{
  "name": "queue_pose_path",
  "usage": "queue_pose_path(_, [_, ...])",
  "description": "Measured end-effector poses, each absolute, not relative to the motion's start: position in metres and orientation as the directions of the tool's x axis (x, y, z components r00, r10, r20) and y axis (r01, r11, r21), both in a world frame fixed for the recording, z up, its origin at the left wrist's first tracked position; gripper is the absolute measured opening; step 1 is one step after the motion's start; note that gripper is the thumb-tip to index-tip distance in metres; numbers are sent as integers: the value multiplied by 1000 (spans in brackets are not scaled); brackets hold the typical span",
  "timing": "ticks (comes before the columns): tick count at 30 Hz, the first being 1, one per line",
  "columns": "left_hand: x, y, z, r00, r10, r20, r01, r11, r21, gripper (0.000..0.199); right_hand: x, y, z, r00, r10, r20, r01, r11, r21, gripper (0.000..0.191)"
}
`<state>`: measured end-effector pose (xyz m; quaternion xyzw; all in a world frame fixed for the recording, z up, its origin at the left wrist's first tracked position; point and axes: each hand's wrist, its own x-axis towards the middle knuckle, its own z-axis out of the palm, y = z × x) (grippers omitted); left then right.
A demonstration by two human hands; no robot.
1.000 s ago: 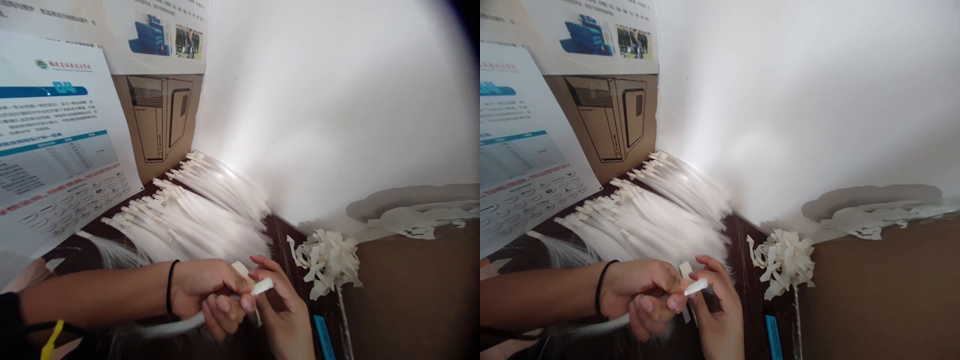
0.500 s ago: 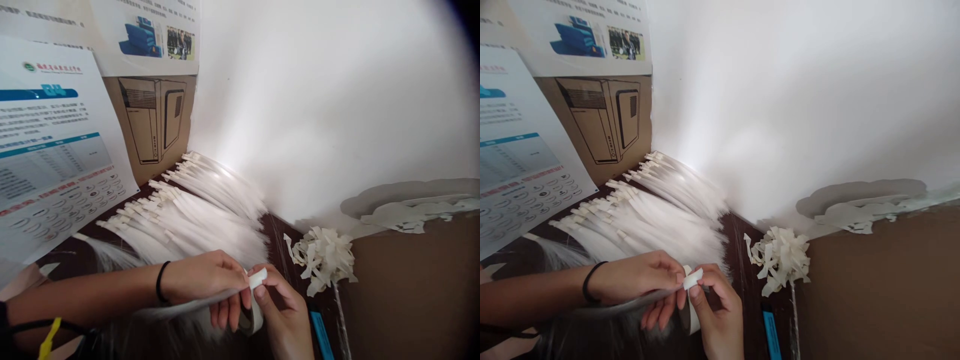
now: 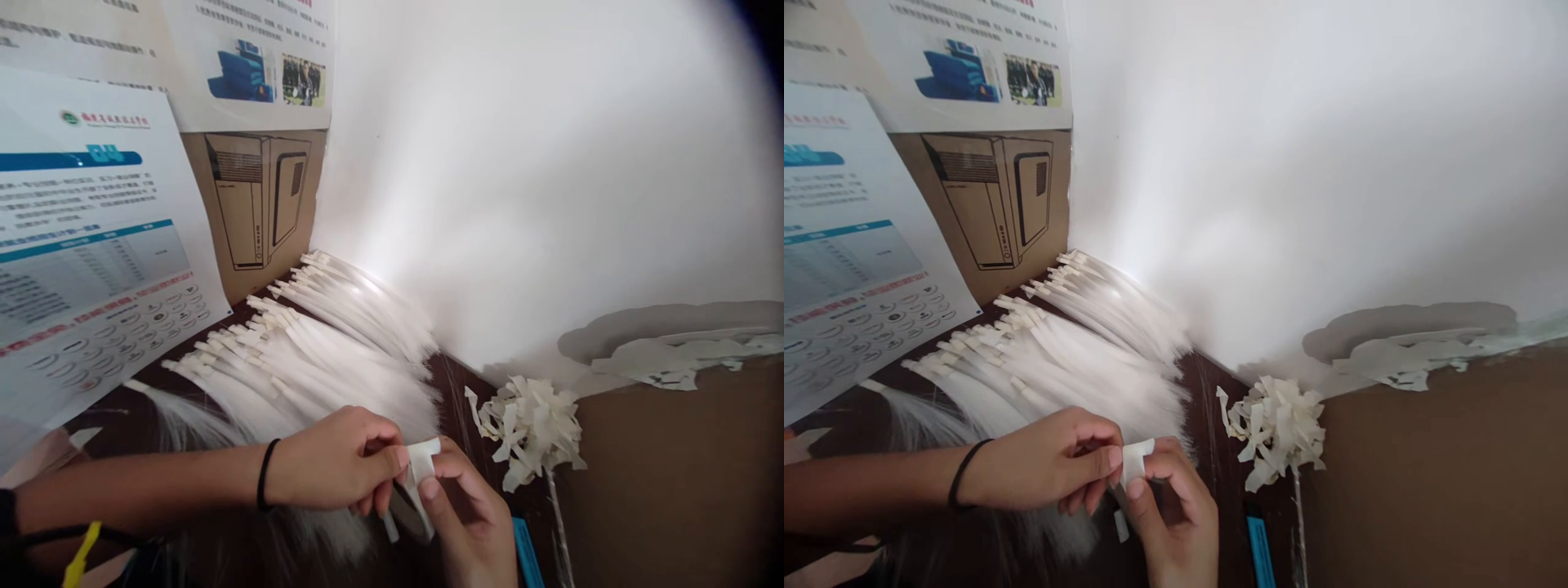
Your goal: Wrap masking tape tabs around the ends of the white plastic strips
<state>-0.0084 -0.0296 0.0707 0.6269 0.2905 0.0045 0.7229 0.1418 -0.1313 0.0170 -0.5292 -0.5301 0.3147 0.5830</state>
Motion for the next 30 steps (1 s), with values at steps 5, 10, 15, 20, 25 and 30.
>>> queue_pose_path(5, [-12,-34,65,825,549,-131,360,-334,871,30,143,-133,9,275,911,309,226,251,-941,6])
queue_pose_path(10, [-10,-35,56,851,525,9,337,-560,757,31,144,-135,6,285,902,326,230,266,-936,6])
queue_pose_path(15, [-12,-38,63,831,555,-28,351,-486,800,31,146,-135,10,243,919,309,227,256,-940,6])
queue_pose_path(20, [-13,-36,73,854,460,-243,295,-43,954,35,140,-135,13,334,890,312,272,226,-935,7])
queue_pose_path(25, [-9,-35,72,911,218,-350,235,425,874,55,137,-133,18,389,842,374,350,241,-905,11])
queue_pose_path(30, [-5,-37,68,938,-13,-346,267,664,699,53,142,-132,19,297,851,434,355,324,-877,6])
